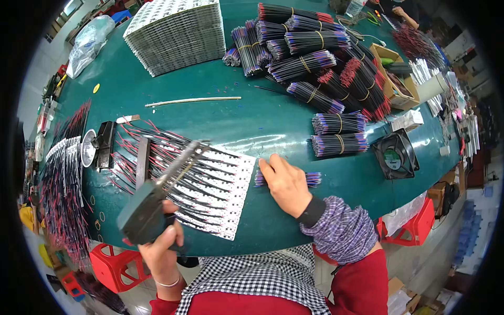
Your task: The person solders wires onto circuit strips using a soldering tool, handles a small box, aligns wires across the strips using a wooden stick, and solders the wire ends onto the board.
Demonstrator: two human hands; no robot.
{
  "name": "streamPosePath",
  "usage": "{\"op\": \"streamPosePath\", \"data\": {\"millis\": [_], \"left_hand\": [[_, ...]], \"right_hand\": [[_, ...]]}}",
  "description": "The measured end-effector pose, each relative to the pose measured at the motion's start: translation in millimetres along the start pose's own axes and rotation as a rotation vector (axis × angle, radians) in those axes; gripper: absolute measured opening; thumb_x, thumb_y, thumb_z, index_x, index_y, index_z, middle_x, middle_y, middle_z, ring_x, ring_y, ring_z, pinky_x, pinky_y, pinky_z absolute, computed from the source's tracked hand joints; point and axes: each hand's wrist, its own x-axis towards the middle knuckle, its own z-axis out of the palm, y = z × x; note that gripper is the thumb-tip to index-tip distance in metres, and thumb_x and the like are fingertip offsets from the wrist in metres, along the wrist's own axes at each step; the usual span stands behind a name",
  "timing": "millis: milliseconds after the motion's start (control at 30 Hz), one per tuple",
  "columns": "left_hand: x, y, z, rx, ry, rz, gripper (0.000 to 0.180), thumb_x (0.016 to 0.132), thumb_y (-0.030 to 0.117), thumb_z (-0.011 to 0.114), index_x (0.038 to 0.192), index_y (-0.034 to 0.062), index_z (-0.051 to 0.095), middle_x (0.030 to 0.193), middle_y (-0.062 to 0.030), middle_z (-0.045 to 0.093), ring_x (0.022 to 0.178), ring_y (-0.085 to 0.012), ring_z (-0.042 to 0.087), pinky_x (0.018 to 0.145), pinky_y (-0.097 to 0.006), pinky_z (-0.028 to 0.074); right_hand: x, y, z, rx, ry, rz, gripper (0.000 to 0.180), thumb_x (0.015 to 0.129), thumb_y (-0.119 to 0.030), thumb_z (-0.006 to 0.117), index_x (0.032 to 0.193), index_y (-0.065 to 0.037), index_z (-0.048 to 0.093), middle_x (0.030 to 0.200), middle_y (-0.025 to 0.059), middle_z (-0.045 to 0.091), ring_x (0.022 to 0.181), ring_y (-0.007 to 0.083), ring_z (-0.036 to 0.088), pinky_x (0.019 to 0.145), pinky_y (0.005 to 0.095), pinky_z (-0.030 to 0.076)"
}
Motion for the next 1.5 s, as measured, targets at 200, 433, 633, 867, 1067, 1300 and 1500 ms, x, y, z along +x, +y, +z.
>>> {"op": "streamPosePath", "data": {"millis": [200, 433, 633, 867, 1067, 1300, 1500], "left_hand": [[8.6, -29.5, 2.4, 0.218, -0.077, -0.037, 0.052, 0.080, -0.005, 0.071, 0.130, -0.0067, 0.058, 0.116, -0.0189, 0.066, 0.066, -0.0147, 0.058, 0.054, -0.026, 0.047], [20.2, -40.6, 16.4, 0.411, -0.081, -0.051, 0.034, 0.077, 0.000, 0.081, 0.110, -0.0050, 0.071, 0.093, -0.0074, 0.071, 0.075, -0.0100, 0.063, 0.069, -0.025, 0.051], [30.7, -52.0, 19.8, 0.617, -0.216, 0.075, 0.024, 0.074, -0.002, 0.078, 0.097, -0.0054, 0.071, 0.088, -0.0136, 0.070, 0.073, -0.0213, 0.067, 0.067, -0.030, 0.053], [35.6, -52.0, 22.5, 0.764, -0.296, 0.071, 0.018, 0.075, -0.002, 0.077, 0.092, -0.0040, 0.073, 0.084, -0.0136, 0.069, 0.070, -0.0245, 0.067, 0.064, -0.032, 0.053], [34.2, -50.5, 23.9, 0.825, -0.320, 0.090, 0.017, 0.076, -0.002, 0.077, 0.092, -0.0030, 0.073, 0.080, -0.0126, 0.067, 0.065, -0.0241, 0.065, 0.061, -0.032, 0.051], [35.9, -46.6, 28.6, 0.841, -0.332, 0.097, 0.016, 0.077, -0.002, 0.077, 0.092, -0.0032, 0.073, 0.082, -0.0129, 0.068, 0.065, -0.0239, 0.065, 0.060, -0.032, 0.051], [22.9, -48.9, 12.3, 0.847, -0.323, 0.087, 0.021, 0.073, -0.003, 0.076, 0.094, -0.0047, 0.073, 0.084, -0.0139, 0.069, 0.070, -0.0274, 0.066, 0.063, -0.033, 0.053]], "right_hand": [[16.3, -0.1, 11.2, 0.046, 0.278, -0.063, 0.042, 0.072, 0.006, 0.064, 0.114, 0.004, 0.066, 0.091, 0.0081, 0.054, 0.076, 0.0236, 0.058, 0.059, 0.0345, 0.051], [15.7, 5.6, 12.3, 0.105, 0.287, -0.123, 0.039, 0.068, 0.003, 0.065, 0.107, 0.003, 0.067, 0.086, 0.0075, 0.057, 0.075, 0.0215, 0.059, 0.058, 0.0325, 0.050], [17.2, 9.0, 13.6, 0.056, 0.292, -0.155, 0.034, 0.070, -0.005, 0.065, 0.103, 0.003, 0.067, 0.092, 0.0089, 0.063, 0.077, 0.0199, 0.062, 0.058, 0.0302, 0.051], [18.3, 9.4, 13.3, 0.028, 0.284, -0.161, 0.030, 0.071, -0.007, 0.065, 0.099, 0.003, 0.066, 0.091, 0.0091, 0.063, 0.077, 0.0190, 0.062, 0.059, 0.0289, 0.050], [17.6, 9.4, 13.8, 0.026, 0.280, -0.159, 0.030, 0.072, -0.007, 0.065, 0.100, 0.003, 0.067, 0.091, 0.0087, 0.063, 0.077, 0.0184, 0.062, 0.058, 0.0283, 0.049], [18.4, 8.0, 11.7, 0.023, 0.267, -0.165, 0.027, 0.073, -0.007, 0.065, 0.098, 0.003, 0.067, 0.091, 0.0086, 0.063, 0.077, 0.0179, 0.062, 0.057, 0.0280, 0.048], [18.2, 6.8, 11.9, 0.020, 0.264, -0.158, 0.026, 0.073, -0.007, 0.065, 0.097, 0.003, 0.067, 0.091, 0.0083, 0.063, 0.077, 0.0178, 0.062, 0.057, 0.0281, 0.048]]}}
